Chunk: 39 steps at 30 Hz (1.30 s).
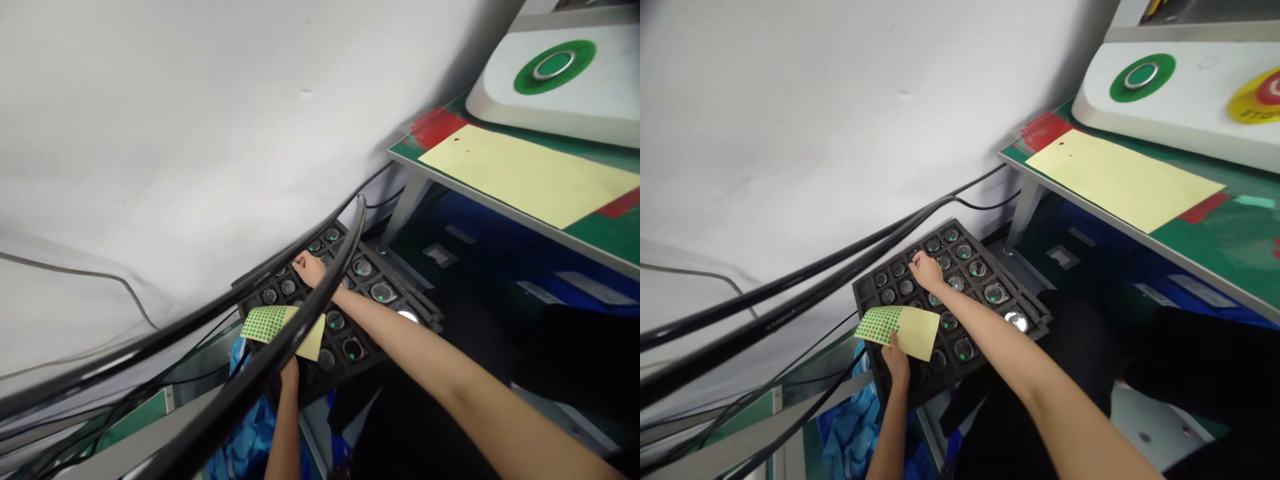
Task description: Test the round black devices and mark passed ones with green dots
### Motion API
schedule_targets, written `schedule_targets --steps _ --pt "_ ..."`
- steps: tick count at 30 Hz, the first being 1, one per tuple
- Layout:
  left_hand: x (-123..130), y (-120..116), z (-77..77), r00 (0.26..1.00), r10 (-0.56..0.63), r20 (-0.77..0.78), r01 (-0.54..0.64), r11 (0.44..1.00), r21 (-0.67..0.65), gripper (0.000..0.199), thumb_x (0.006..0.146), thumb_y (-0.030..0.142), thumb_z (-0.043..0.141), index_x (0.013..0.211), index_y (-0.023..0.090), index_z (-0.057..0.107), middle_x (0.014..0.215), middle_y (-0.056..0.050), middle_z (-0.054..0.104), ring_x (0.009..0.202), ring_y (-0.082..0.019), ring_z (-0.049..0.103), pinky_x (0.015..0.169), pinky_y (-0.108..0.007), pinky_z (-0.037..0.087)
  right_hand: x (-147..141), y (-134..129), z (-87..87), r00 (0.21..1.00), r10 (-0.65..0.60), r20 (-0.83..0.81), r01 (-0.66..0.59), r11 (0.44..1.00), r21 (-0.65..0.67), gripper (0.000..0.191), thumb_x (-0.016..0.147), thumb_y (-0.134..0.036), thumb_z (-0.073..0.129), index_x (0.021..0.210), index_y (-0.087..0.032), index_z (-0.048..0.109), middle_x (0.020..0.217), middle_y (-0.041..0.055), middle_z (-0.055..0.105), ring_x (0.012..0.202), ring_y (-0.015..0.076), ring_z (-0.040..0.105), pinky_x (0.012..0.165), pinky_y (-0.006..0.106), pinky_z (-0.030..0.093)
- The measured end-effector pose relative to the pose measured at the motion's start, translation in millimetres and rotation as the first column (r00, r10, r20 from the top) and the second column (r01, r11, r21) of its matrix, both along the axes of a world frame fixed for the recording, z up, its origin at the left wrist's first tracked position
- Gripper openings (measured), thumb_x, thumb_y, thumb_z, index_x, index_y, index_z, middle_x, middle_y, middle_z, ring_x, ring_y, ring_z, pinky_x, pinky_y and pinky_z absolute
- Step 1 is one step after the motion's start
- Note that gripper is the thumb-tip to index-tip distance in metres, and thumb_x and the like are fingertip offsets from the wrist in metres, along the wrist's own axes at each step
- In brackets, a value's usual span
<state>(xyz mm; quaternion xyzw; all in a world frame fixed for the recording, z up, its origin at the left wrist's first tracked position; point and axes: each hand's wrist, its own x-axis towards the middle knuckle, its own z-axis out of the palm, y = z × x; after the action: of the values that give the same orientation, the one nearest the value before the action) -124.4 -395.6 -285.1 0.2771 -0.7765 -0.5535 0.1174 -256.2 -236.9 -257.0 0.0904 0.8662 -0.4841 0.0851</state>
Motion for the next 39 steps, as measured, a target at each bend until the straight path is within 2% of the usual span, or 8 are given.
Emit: schedule_targets --steps 3,8,13,18,22,29,34,39 --pt "6.6 2.7 14.0 0.997 -0.031 0.067 0.022 0.990 0.137 0.039 0.069 0.053 0.068 0.071 0.013 0.066 0.062 -0.006 0.065 0.070 -0.023 0.065 0.068 -0.036 0.052 59.5 10.6 15.4 0.972 0.158 -0.175 -0.169 0.984 -0.053 0.009 0.088 -0.018 0.061 0.094 -0.017 0.067 0.094 0.0026 0.069 0.091 0.0157 0.063 0.085 0.032 0.051" --pt "26.4 13.9 49.9 0.986 -0.136 0.099 0.109 0.965 0.237 0.046 0.064 0.058 0.072 0.073 0.013 0.065 0.062 -0.002 0.063 0.058 -0.016 0.060 0.060 -0.028 0.049 139.9 16.9 39.1 0.882 0.254 -0.397 -0.306 0.949 -0.073 0.010 0.085 -0.016 0.064 0.093 -0.018 0.070 0.101 0.0054 0.071 0.096 0.0200 0.060 0.088 0.034 0.050" --pt "36.4 25.0 90.4 0.943 -0.324 0.072 0.303 0.929 0.212 0.042 0.067 0.052 0.073 0.076 0.011 0.070 0.066 -0.004 0.066 0.066 -0.019 0.063 0.061 -0.027 0.049 153.2 15.5 54.8 0.798 0.147 -0.585 -0.211 0.977 -0.043 0.011 0.086 -0.013 0.061 0.090 -0.017 0.071 0.092 0.0051 0.072 0.085 0.0194 0.062 0.077 0.032 0.052" --pt "41.4 26.2 114.1 0.822 -0.568 0.042 0.569 0.816 -0.101 0.031 0.082 0.042 0.061 0.081 0.012 0.072 0.071 -0.006 0.070 0.071 -0.021 0.066 0.065 -0.027 0.051 157.6 20.2 68.8 0.768 0.179 -0.615 -0.219 0.976 0.011 0.008 0.084 -0.013 0.065 0.085 -0.018 0.072 0.086 0.0026 0.072 0.079 0.0180 0.062 0.071 0.030 0.051" --pt "44.1 25.1 122.3 0.717 -0.695 0.062 0.680 0.676 -0.282 0.026 0.086 0.035 0.056 0.082 0.014 0.071 0.075 -0.007 0.072 0.072 -0.020 0.068 0.067 -0.028 0.053 166.1 22.1 74.8 0.784 0.164 -0.599 -0.236 0.971 -0.043 0.008 0.085 -0.013 0.064 0.083 -0.018 0.070 0.085 0.0023 0.072 0.079 0.0166 0.063 0.072 0.028 0.050" --pt "44.5 24.6 129.8 0.632 -0.774 0.024 0.689 0.548 -0.473 0.026 0.090 0.028 0.049 0.090 0.014 0.070 0.082 -0.008 0.074 0.075 -0.020 0.070 0.068 -0.028 0.055 172.9 26.5 83.5 0.876 0.088 -0.474 -0.216 0.951 -0.223 0.011 0.080 -0.010 0.067 0.073 -0.019 0.065 0.077 0.0001 0.068 0.076 0.0154 0.063 0.071 0.027 0.049" --pt "45.6 18.6 128.9 0.552 -0.833 0.033 0.711 0.450 -0.540 0.027 0.091 0.024 0.047 0.105 0.016 0.069 0.100 -0.010 0.074 0.093 -0.022 0.069 0.084 -0.032 0.053 178.2 28.8 87.9 0.929 0.041 -0.368 -0.180 0.919 -0.350 0.015 0.077 -0.010 0.069 0.089 -0.020 0.069 0.085 0.0006 0.069 0.073 0.0137 0.063 0.069 0.026 0.049" --pt "49.6 8.6 120.5 0.528 -0.846 0.072 0.719 0.401 -0.568 0.027 0.089 0.027 0.050 0.105 0.019 0.070 0.102 -0.009 0.073 0.094 -0.023 0.068 0.085 -0.035 0.052 183.5 30.5 85.1 0.932 0.054 -0.357 -0.194 0.908 -0.370 0.011 0.077 -0.009 0.070 0.072 -0.019 0.068 0.077 -0.0001 0.069 0.076 0.0147 0.063 0.070 0.026 0.047"
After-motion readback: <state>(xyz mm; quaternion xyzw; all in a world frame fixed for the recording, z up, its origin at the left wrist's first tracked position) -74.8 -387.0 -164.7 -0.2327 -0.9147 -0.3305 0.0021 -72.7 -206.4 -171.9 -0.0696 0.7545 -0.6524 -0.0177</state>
